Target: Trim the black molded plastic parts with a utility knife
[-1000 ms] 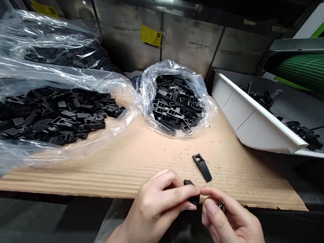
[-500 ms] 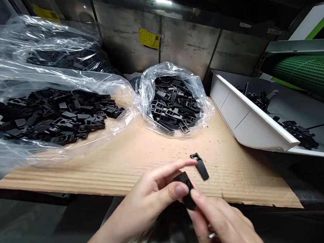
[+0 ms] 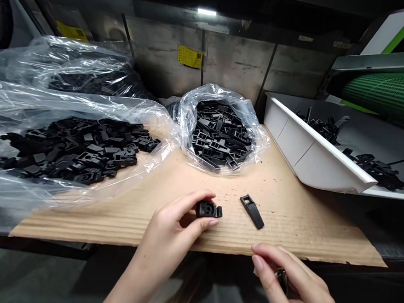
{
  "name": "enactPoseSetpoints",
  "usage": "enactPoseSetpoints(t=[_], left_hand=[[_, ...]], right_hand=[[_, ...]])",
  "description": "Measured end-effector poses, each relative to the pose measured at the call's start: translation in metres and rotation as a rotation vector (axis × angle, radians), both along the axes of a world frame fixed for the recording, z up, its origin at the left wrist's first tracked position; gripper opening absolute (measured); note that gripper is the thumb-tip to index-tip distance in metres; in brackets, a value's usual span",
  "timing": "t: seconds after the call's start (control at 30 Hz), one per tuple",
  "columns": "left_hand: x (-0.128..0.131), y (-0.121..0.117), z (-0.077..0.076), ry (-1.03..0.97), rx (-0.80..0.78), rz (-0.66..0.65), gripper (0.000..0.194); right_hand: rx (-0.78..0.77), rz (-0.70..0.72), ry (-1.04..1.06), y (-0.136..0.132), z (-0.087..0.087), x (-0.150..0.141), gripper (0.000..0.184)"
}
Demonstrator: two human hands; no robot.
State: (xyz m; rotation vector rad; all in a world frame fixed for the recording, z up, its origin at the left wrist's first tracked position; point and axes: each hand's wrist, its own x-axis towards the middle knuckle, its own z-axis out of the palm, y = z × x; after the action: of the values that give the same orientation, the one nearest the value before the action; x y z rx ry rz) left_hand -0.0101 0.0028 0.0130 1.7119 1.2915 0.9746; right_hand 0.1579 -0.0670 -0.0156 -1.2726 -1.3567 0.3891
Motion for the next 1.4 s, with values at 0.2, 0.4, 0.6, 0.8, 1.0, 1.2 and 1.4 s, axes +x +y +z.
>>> enactPoseSetpoints(t=[0.2,0.4,0.6,0.8,1.0,1.2,1.4], left_hand=[[0.017,-0.025,0.008,-0.393,-0.069,-0.288,0.035],[0.019,-0.023,-0.004,-0.795,-0.498,-0.354,0.019],[0.014,-0.014,-0.002,-0.316,0.059,-0.276,0.012],[0.014,-0.012,-0.008,-0.254,0.107,-0.295,0.016],[0.012,-0.012,-0.009,-0.200,0.192,-0.302,0.016],[0.009,-0.011,-0.007,-0.169,0.161,-0.344,0.010],[0.009,-0.010,-0.006,-0.128,0.141,-0.351,0.012]], right_hand=[[-0.381,0.121,0.414,0.004,0.012,-0.006,0.016],[-0.430,0.230,0.411,0.004,0.005,-0.011,0.025],[-0.096,0.091,-0.048,-0.006,-0.003,0.003,0.029],[0.007,0.141,-0.390,0.004,0.005,0.009,0.029],[0.036,0.150,-0.543,0.011,0.012,0.004,0.021],[0.018,0.073,-0.544,0.014,0.006,0.010,0.015],[-0.084,0.114,-0.285,0.011,0.008,0.016,0.015]])
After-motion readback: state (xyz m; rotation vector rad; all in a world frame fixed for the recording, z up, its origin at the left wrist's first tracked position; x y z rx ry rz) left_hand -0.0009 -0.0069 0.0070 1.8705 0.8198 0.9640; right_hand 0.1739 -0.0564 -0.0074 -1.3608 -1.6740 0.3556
